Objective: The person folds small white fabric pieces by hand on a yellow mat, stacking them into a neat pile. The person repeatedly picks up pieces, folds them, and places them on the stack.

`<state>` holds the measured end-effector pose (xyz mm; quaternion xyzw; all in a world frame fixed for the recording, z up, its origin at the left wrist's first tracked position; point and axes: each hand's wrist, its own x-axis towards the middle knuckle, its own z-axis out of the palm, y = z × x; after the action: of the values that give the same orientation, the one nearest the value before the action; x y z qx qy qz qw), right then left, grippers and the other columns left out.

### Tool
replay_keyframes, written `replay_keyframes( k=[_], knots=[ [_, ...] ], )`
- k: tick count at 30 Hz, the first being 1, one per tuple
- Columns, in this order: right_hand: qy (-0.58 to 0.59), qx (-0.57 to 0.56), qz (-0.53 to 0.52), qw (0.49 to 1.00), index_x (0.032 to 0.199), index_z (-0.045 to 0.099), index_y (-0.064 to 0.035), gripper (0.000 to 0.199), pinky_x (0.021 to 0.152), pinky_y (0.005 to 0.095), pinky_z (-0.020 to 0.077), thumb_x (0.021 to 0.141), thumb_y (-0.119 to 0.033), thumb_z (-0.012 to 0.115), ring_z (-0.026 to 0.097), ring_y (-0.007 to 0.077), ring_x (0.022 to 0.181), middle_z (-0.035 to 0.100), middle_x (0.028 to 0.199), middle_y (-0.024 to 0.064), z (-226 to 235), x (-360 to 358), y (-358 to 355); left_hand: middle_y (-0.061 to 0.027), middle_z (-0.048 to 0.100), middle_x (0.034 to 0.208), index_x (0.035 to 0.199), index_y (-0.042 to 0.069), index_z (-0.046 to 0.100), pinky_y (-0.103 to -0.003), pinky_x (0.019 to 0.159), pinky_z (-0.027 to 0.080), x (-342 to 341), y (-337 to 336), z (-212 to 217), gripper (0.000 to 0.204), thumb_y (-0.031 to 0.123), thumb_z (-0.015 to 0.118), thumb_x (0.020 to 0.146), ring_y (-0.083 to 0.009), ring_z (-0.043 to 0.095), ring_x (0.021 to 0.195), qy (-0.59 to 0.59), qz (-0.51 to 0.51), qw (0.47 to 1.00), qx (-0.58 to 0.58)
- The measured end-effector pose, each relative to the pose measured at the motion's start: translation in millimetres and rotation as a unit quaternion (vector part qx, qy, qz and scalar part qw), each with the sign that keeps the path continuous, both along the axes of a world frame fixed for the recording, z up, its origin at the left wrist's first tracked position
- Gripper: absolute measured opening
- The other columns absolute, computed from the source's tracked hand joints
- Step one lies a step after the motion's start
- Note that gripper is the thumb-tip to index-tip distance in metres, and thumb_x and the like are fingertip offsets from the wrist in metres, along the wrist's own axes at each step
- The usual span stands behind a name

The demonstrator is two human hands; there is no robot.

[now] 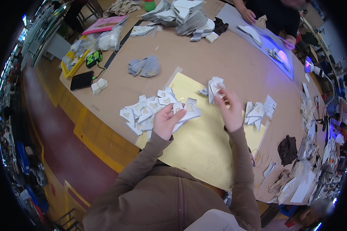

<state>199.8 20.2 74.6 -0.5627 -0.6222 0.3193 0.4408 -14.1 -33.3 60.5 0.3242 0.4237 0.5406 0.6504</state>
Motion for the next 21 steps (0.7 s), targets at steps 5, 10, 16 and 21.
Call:
replay_keyframes(
  k=[5,10,16,21],
  knots=[
    [0.138,-0.122,0.075,0.980,0.103,0.070,0.0012,0.019,0.065,0.0246,0.0494,0.086,-0.008,0.070,0.062,0.0110,0.072,0.068,0.089,0.0082,11.9,-13.1,-40.8,-0.0110,0.067,0.102,0.123,-0.005,0.055,-0.023,0.075,0.053,7.8,0.7,1.1,0.028,0.009,0.054,0.099,-0.0118,0.066,0.086,-0.015,-0.071,0.997,-0.006],
    [-0.009,0.020,-0.062,0.998,0.102,0.069,0.0025,0.015,0.063,0.0259,0.0503,0.088,-0.001,0.064,0.064,0.0145,0.069,0.067,0.085,0.0104,17.5,10.8,-34.3,-0.0056,0.058,0.108,0.133,-0.001,0.052,-0.024,0.085,0.046,14.2,-3.6,-3.1,0.035,0.012,0.048,0.101,-0.0108,0.057,0.096,0.100,-0.088,0.989,0.069],
    [-0.039,-0.013,0.078,0.996,0.099,0.069,0.0028,0.015,0.063,0.0281,0.0505,0.086,-0.001,0.066,0.065,0.0187,0.070,0.066,0.084,0.0122,17.9,-22.3,-73.2,-0.0017,0.049,0.100,0.139,0.000,0.048,-0.023,0.089,0.038,31.3,-17.8,-4.0,0.040,0.013,0.048,0.101,-0.0088,0.048,0.095,0.176,-0.097,0.976,0.082],
    [-0.046,0.003,0.042,0.998,0.101,0.069,0.0026,0.018,0.062,0.0269,0.0499,0.084,-0.004,0.070,0.063,0.0170,0.068,0.068,0.086,0.0116,16.4,-6.8,-69.0,-0.0032,0.052,0.104,0.137,0.001,0.050,-0.025,0.091,0.040,26.7,-21.4,-11.1,0.039,0.012,0.051,0.100,-0.0099,0.050,0.100,0.150,-0.121,0.980,0.053]
  ],
)
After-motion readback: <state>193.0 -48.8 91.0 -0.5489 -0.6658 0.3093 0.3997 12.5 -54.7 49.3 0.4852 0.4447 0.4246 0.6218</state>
